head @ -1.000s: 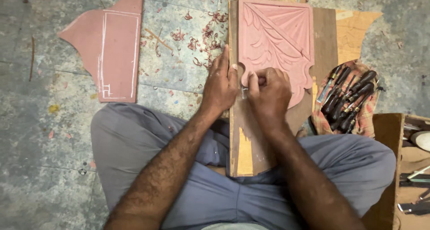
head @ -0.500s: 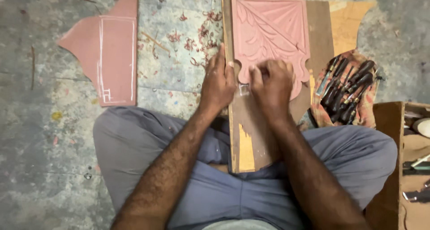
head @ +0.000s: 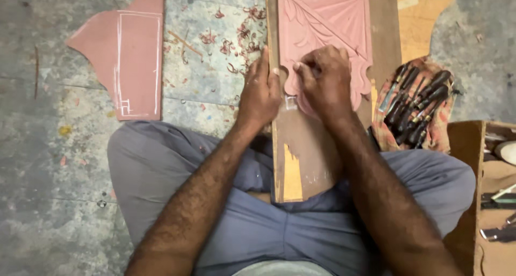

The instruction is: The person carves decorative floral patterns into a wooden panel using a chisel, then smooths the edges with sandpaper and a small tool.

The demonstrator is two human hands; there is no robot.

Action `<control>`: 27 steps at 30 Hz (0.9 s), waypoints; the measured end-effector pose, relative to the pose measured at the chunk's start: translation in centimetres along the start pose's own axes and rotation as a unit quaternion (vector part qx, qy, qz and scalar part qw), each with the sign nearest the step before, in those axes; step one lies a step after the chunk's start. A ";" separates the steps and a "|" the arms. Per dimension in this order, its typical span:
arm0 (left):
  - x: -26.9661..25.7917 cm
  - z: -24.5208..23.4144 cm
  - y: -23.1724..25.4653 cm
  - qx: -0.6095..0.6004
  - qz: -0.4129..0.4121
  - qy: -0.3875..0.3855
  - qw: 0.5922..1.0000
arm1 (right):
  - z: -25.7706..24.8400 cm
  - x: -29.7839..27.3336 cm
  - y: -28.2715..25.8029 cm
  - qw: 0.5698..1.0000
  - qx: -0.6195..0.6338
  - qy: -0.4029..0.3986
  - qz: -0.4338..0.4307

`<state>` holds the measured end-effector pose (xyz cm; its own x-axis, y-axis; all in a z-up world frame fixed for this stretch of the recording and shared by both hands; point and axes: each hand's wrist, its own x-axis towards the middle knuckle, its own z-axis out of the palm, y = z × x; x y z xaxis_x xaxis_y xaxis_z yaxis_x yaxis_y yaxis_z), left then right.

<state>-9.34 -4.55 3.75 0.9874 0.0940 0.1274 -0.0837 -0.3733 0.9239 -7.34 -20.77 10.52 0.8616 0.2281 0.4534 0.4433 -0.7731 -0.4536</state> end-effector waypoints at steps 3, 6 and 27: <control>0.1 -0.2 0.5 0.038 0.034 0.006 0.999 | -0.9 -0.9 -1.0 1.000 0.009 -0.005 0.020; -0.2 -0.1 0.5 0.039 0.038 0.017 0.998 | -1.1 -0.3 -1.2 0.998 0.013 -0.027 0.047; -0.1 0.0 -0.1 0.023 0.021 0.008 0.999 | -1.9 2.7 -0.4 0.981 0.107 -0.125 0.102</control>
<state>-9.43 -4.55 3.67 0.9809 0.0912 0.1721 -0.1188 -0.4200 0.8997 -5.63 -20.99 13.43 0.9598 0.2396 0.1460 0.2735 -0.6822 -0.6781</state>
